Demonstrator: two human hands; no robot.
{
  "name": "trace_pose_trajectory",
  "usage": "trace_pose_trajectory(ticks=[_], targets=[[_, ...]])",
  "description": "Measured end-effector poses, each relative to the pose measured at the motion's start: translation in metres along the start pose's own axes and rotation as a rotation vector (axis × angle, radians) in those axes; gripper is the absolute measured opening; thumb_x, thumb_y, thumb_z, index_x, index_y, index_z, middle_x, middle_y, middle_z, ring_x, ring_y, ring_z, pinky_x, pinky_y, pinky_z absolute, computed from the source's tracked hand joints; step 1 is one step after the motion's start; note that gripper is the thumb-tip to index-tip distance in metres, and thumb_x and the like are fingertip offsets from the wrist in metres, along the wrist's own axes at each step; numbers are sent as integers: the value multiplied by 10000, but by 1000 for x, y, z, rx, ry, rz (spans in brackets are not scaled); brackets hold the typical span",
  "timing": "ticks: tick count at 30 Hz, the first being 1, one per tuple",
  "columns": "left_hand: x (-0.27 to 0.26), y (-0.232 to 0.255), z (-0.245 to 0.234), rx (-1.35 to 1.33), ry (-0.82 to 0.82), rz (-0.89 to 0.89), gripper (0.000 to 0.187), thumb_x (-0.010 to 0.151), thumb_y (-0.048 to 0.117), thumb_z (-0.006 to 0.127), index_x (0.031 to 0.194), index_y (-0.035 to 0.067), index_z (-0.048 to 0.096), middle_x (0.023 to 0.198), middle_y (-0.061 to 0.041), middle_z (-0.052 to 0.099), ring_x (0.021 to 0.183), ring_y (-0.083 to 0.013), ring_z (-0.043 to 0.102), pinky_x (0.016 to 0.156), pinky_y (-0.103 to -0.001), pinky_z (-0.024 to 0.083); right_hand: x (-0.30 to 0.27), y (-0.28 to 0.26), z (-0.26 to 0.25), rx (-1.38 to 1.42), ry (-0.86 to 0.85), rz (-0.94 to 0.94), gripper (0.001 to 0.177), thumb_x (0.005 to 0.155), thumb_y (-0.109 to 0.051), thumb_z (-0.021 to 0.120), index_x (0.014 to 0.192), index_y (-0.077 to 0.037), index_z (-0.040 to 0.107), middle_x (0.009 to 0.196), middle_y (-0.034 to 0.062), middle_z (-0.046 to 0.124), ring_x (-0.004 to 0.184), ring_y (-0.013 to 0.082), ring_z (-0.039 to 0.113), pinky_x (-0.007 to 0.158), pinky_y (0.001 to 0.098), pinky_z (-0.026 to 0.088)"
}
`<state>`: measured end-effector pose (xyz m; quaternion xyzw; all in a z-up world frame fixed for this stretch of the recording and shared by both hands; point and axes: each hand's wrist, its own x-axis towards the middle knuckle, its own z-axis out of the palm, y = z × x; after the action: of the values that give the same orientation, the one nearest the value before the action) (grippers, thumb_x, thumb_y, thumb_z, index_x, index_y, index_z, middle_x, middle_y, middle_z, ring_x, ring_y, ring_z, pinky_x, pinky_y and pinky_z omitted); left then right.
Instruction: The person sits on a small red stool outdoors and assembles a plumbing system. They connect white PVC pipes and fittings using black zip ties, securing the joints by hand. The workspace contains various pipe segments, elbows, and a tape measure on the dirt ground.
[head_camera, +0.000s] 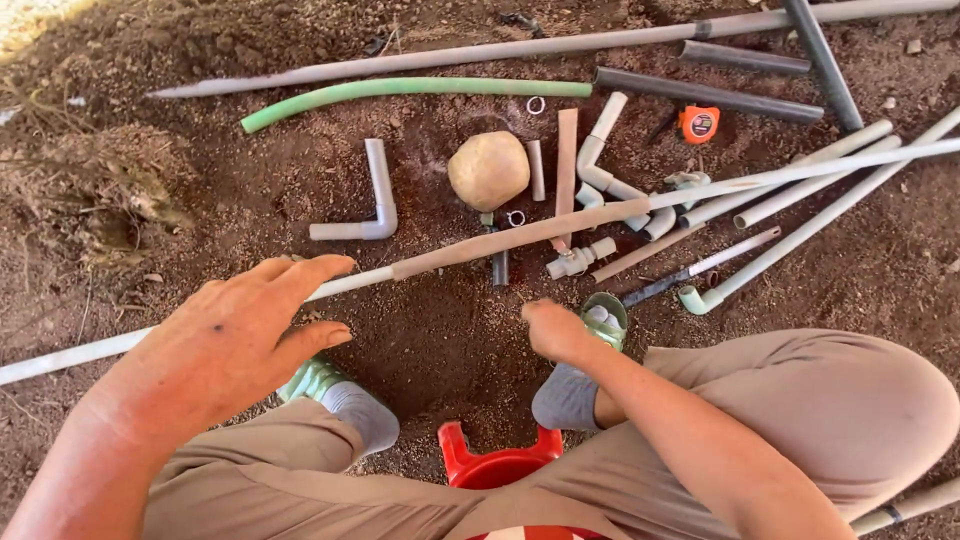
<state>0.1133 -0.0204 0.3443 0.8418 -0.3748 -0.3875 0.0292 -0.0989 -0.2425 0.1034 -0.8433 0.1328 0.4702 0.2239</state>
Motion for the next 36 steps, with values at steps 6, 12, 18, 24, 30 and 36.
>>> trace_pose_trajectory(ticks=[6, 12, 18, 24, 30, 36], targets=[[-13, -3, 4, 0, 30, 52, 551, 852, 446, 496, 1363, 268, 393, 1112, -37, 589, 955, -305, 597, 878, -474, 412, 15, 26, -45, 132, 417, 373, 694, 770, 155, 502, 1405, -91, 368, 1072, 183, 553, 895, 278, 571, 664, 333, 576], [-21, -14, 8, -17, 84, 90, 561, 863, 455, 491, 1363, 219, 397, 1147, -86, 572, 945, -343, 598, 838, -505, 425, 40, 82, -32, 248, 328, 545, 588, 849, 58, 340, 1384, -177, 402, 1483, 96, 266, 1328, 360, 247, 1071, 518, 270], [-24, -15, 4, -23, 16, 39, 576, 873, 473, 472, 1384, 229, 371, 1064, -56, 611, 882, -308, 636, 823, -499, 462, 92, 141, 1, -449, 104, 458, 246, 876, -3, 415, 967, 30, 641, 772, 132, 699, 611, 246, 688, 438, 323, 573], [-21, -15, 6, -38, 59, 89, 561, 875, 467, 484, 1369, 216, 390, 1112, -101, 580, 920, -371, 596, 825, -522, 434, 72, 118, -14, 435, 528, 575, 258, 924, -134, 468, 1111, -148, 645, 1069, 108, 668, 984, 322, 610, 805, 421, 498], [-15, -16, 10, -19, 79, 115, 560, 864, 437, 523, 1354, 193, 406, 1056, -92, 607, 885, -351, 612, 790, -500, 450, 73, 107, -19, 400, 486, 615, 257, 937, -223, 445, 1071, -221, 664, 1105, 87, 653, 1092, 340, 535, 943, 456, 338], [-9, -12, 5, -39, -12, 63, 576, 884, 445, 496, 1390, 210, 356, 1103, -82, 586, 890, -333, 633, 820, -508, 441, 89, 109, -18, 395, 541, 606, 368, 927, -164, 404, 1242, -226, 584, 1268, 175, 515, 1097, 361, 443, 937, 432, 310]])
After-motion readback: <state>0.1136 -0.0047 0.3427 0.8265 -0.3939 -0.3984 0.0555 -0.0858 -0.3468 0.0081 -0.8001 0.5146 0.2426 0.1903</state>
